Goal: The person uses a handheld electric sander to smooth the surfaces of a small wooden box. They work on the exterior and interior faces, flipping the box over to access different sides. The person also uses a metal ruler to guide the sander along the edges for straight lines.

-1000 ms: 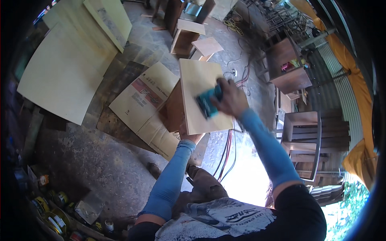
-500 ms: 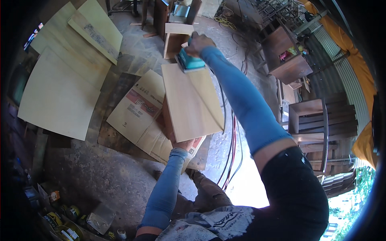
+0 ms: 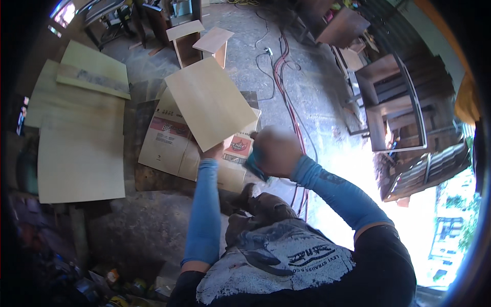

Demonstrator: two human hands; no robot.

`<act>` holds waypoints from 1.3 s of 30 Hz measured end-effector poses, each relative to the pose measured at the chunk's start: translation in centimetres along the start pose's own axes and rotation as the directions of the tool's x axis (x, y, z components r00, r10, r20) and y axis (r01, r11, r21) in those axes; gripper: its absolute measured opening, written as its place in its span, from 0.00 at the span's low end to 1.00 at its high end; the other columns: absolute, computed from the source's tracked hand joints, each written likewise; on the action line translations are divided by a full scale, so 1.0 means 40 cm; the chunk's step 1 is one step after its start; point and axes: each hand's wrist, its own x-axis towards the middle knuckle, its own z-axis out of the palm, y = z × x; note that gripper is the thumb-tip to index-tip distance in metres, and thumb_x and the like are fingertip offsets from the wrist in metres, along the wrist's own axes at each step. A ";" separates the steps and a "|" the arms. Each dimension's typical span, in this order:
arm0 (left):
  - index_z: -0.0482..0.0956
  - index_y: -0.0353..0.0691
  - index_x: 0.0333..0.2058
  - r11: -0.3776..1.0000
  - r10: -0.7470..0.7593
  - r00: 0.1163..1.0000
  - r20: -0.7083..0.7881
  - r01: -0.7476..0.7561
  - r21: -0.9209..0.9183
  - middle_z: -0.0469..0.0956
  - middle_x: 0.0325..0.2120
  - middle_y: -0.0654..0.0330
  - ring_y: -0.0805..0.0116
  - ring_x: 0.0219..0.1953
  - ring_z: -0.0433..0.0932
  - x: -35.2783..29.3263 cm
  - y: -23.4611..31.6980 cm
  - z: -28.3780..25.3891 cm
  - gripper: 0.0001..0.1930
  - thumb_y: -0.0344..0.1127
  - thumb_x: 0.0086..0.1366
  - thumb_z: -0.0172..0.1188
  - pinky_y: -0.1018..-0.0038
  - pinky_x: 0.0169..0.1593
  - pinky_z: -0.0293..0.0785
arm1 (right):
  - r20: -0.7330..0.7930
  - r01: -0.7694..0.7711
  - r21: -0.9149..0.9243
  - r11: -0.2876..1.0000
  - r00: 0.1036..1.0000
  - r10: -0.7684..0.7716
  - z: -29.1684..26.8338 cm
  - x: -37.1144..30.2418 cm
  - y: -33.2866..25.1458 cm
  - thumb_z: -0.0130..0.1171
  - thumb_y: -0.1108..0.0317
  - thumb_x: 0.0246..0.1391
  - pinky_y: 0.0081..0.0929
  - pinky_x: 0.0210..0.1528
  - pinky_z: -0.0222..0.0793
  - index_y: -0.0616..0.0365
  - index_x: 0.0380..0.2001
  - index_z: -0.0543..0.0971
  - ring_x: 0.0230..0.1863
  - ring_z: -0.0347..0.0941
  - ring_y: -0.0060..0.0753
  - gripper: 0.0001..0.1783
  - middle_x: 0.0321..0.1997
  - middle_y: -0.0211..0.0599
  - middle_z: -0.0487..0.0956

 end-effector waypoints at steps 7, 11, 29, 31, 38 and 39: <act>0.81 0.33 0.51 0.865 -0.450 0.799 -0.398 0.278 -0.418 0.82 0.50 0.45 0.45 0.52 0.81 -0.002 -0.140 -0.485 0.17 0.31 0.65 0.61 0.59 0.58 0.77 | -0.178 -0.314 0.473 0.824 0.881 0.438 0.214 -0.254 0.067 0.69 0.54 0.49 0.55 0.46 0.79 0.54 0.66 0.65 0.42 0.80 0.64 0.43 0.50 0.54 0.73; 0.81 0.40 0.56 0.870 0.350 0.868 -0.352 -0.441 -0.222 0.80 0.54 0.47 0.51 0.57 0.78 0.244 0.094 -0.519 0.19 0.41 0.70 0.63 0.62 0.61 0.73 | -0.326 -0.286 0.760 0.584 0.610 0.723 0.276 -0.215 -0.020 0.72 0.61 0.47 0.51 0.47 0.78 0.57 0.64 0.67 0.47 0.79 0.61 0.42 0.50 0.54 0.73; 0.87 0.37 0.43 0.580 0.811 0.581 0.066 -0.814 0.043 0.85 0.37 0.47 0.49 0.43 0.81 0.405 0.231 -0.313 0.22 0.49 0.73 0.53 0.59 0.58 0.70 | -0.075 0.232 0.969 0.082 -0.038 0.996 0.482 0.114 -0.156 0.70 0.55 0.51 0.43 0.51 0.77 0.64 0.61 0.69 0.47 0.81 0.48 0.39 0.46 0.54 0.82; 0.88 0.38 0.43 0.486 0.872 0.489 0.028 -0.870 0.082 0.85 0.36 0.47 0.49 0.43 0.81 0.425 0.226 -0.289 0.24 0.52 0.74 0.50 0.59 0.58 0.70 | -0.037 0.175 0.984 0.038 -0.009 0.999 0.431 0.090 -0.017 0.71 0.54 0.49 0.44 0.50 0.78 0.65 0.60 0.69 0.44 0.82 0.54 0.40 0.44 0.59 0.83; 0.88 0.38 0.39 0.674 0.727 0.682 0.078 -0.731 0.107 0.84 0.40 0.45 0.42 0.45 0.79 0.407 0.250 -0.287 0.28 0.57 0.74 0.47 0.53 0.52 0.74 | -0.098 0.179 0.980 0.088 0.045 0.994 0.503 0.096 -0.316 0.72 0.57 0.49 0.47 0.54 0.75 0.64 0.60 0.67 0.52 0.78 0.55 0.40 0.50 0.55 0.77; 0.88 0.39 0.39 0.676 0.724 0.684 0.091 -0.730 0.106 0.84 0.40 0.45 0.42 0.45 0.79 0.399 0.253 -0.288 0.28 0.57 0.74 0.47 0.54 0.52 0.73 | -0.113 0.170 0.980 0.107 0.026 0.993 0.535 0.110 -0.401 0.72 0.59 0.49 0.46 0.55 0.75 0.64 0.60 0.67 0.52 0.78 0.55 0.39 0.51 0.55 0.77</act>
